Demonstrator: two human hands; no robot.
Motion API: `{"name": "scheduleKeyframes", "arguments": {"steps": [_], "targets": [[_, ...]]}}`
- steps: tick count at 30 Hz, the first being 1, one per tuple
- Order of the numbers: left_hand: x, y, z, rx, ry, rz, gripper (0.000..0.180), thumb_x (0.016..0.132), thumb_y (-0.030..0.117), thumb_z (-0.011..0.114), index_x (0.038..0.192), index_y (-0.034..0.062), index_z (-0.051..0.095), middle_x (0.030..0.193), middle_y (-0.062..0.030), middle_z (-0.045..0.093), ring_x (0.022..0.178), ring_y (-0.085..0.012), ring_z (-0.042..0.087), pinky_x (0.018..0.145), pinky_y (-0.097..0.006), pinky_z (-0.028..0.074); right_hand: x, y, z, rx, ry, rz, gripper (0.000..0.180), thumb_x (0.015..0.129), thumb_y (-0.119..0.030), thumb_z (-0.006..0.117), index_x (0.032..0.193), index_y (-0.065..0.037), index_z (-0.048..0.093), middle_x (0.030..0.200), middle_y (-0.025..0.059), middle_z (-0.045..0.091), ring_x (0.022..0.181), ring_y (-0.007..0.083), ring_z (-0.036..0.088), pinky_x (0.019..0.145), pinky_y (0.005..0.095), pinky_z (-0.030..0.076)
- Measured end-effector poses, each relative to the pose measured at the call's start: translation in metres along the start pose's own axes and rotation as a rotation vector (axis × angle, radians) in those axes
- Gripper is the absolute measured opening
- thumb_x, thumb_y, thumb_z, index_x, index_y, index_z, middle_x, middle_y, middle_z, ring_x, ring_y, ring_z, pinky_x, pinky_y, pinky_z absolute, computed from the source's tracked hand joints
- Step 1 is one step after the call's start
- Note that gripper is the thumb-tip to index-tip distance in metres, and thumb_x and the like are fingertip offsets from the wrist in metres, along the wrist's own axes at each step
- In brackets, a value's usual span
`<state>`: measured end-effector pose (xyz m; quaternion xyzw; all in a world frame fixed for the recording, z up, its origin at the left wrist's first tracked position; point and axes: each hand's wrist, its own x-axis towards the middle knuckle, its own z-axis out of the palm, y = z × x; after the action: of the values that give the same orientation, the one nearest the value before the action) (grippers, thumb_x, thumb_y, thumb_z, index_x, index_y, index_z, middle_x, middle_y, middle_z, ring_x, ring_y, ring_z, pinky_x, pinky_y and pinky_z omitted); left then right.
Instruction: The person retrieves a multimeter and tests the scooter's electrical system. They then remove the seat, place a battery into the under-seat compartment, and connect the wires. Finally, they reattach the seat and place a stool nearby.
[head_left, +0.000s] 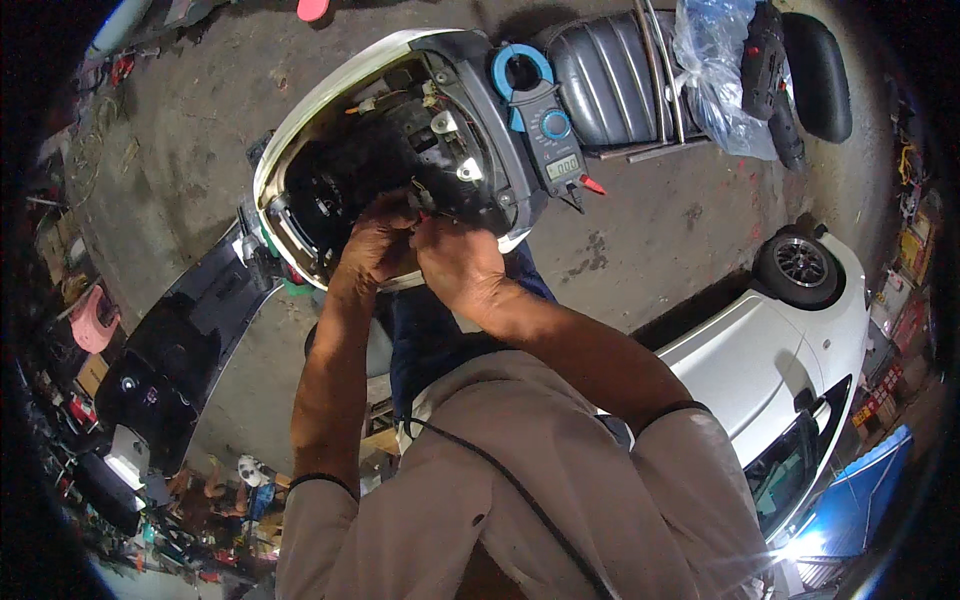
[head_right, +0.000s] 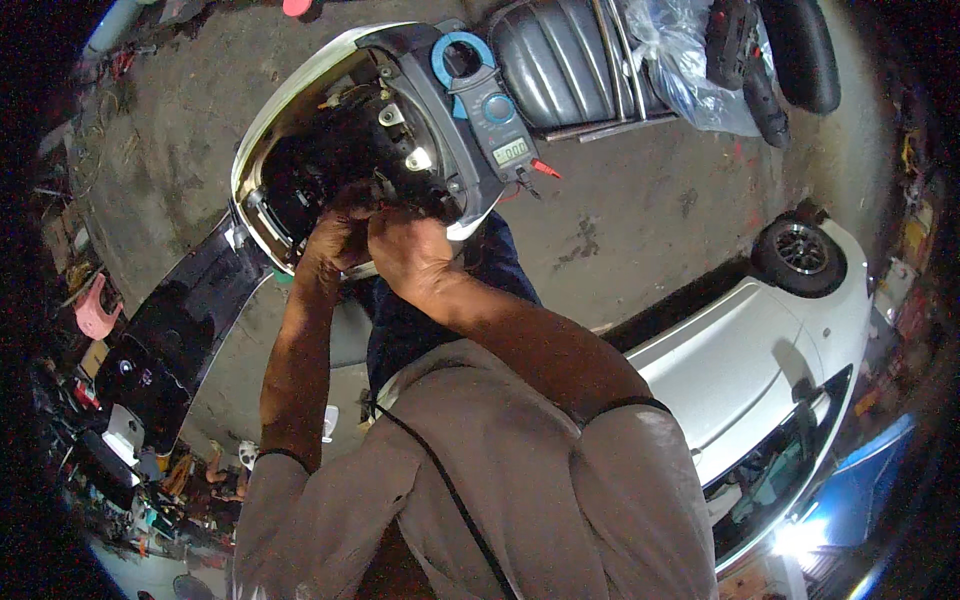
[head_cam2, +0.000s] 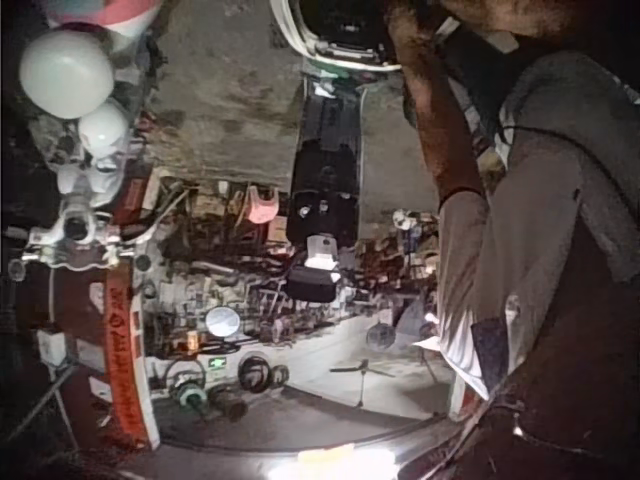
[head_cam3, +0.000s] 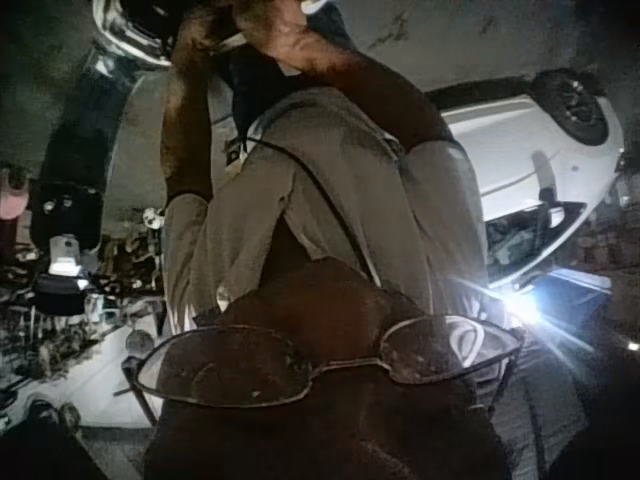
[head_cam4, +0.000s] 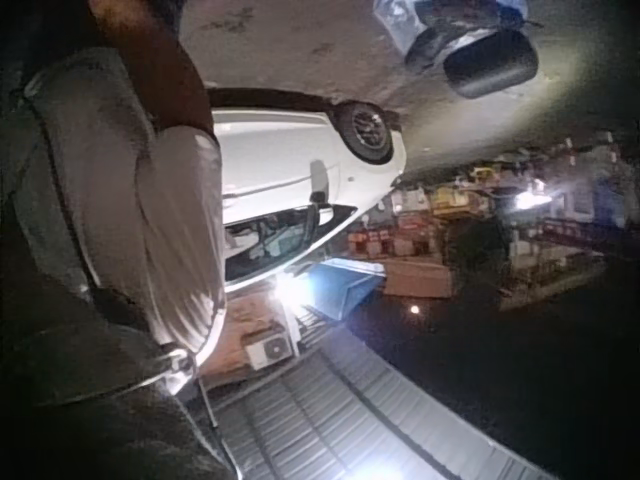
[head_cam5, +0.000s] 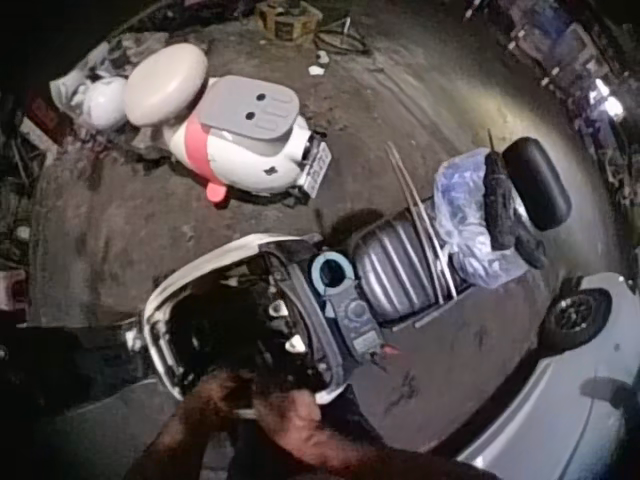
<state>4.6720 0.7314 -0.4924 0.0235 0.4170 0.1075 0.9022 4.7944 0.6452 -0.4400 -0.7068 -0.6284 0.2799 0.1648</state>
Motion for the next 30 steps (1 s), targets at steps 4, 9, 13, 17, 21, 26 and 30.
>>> {"name": "scheduleKeyframes", "arguments": {"steps": [4, 9, 13, 17, 21, 26, 30], "targets": [[0.006, 0.0, -0.015, 0.037, -0.108, 0.057, 0.036, 0.073, -0.003, 0.06, 0.108, 0.0031, 0.056, 0.095, -0.0104, 0.063, 0.088, -0.0234, 0.061, 0.085, -0.039, 0.049, 0.007, -0.008, -0.008, -0.148, -0.236, 0.036, 0.008, 0.071, -0.009, 0.056, 0.078, -0.008, 0.06, 0.078, 0.0103, 0.063, 0.076, 0.0255, 0.064, 0.062, 0.035, 0.051], [0.001, -0.004, -0.013, 0.116, 0.107, 0.087, 0.047, 0.072, -0.003, 0.062, 0.117, 0.0031, 0.05, 0.099, -0.0119, 0.062, 0.089, -0.0242, 0.061, 0.084, -0.039, 0.051, 0.001, -0.006, -0.006, -0.232, -0.017, -0.016, 0.005, 0.072, -0.012, 0.057, 0.076, -0.012, 0.059, 0.076, 0.0077, 0.063, 0.073, 0.0231, 0.062, 0.06, 0.0335, 0.049], [0.002, -0.005, -0.013, 0.144, 0.096, 0.108, 0.048, 0.074, -0.002, 0.063, 0.119, 0.0049, 0.048, 0.101, -0.0118, 0.061, 0.09, -0.0246, 0.061, 0.082, -0.041, 0.051, 0.0, -0.009, -0.009, -0.25, -0.077, 0.031, 0.007, 0.073, -0.014, 0.056, 0.08, -0.012, 0.059, 0.074, 0.0057, 0.062, 0.072, 0.0209, 0.06, 0.058, 0.032, 0.048], [0.0, -0.005, -0.012, 0.123, 0.09, 0.072, 0.046, 0.074, -0.002, 0.063, 0.117, 0.0058, 0.05, 0.101, -0.0117, 0.061, 0.09, -0.0246, 0.061, 0.08, -0.042, 0.052, 0.001, -0.007, -0.006, -0.255, -0.091, 0.02, 0.012, 0.074, -0.014, 0.056, 0.083, -0.01, 0.06, 0.074, 0.0066, 0.061, 0.072, 0.0214, 0.06, 0.058, 0.0324, 0.048], [0.006, -0.008, -0.018, 0.149, 0.115, 0.043, 0.041, 0.075, -0.002, 0.063, 0.113, 0.0058, 0.052, 0.1, -0.0112, 0.061, 0.09, -0.0244, 0.061, 0.08, -0.04, 0.053, -0.001, -0.009, -0.007, -0.306, -0.084, -0.003, 0.015, 0.073, -0.014, 0.056, 0.085, -0.006, 0.061, 0.074, 0.0085, 0.062, 0.072, 0.0224, 0.061, 0.058, 0.0333, 0.048], [0.009, -0.004, -0.01, 0.031, 0.015, -0.062, 0.034, 0.074, -0.004, 0.063, 0.106, 0.0061, 0.056, 0.098, -0.0104, 0.06, 0.089, -0.0242, 0.06, 0.078, -0.039, 0.053, 0.003, -0.008, -0.009, -0.281, -0.057, -0.024, 0.017, 0.073, -0.013, 0.055, 0.086, -0.005, 0.061, 0.073, 0.0103, 0.062, 0.071, 0.0234, 0.061, 0.057, 0.0341, 0.048], [0.012, -0.011, -0.02, -0.016, 0.055, 0.01, 0.031, 0.074, -0.005, 0.062, 0.103, 0.0058, 0.057, 0.094, -0.0088, 0.06, 0.085, -0.0239, 0.06, 0.076, -0.038, 0.053, 0.005, -0.011, -0.018, -0.287, -0.082, -0.022, 0.017, 0.072, -0.012, 0.055, 0.086, -0.003, 0.061, 0.073, 0.0108, 0.063, 0.069, 0.0248, 0.061, 0.058, 0.0355, 0.048]]}}
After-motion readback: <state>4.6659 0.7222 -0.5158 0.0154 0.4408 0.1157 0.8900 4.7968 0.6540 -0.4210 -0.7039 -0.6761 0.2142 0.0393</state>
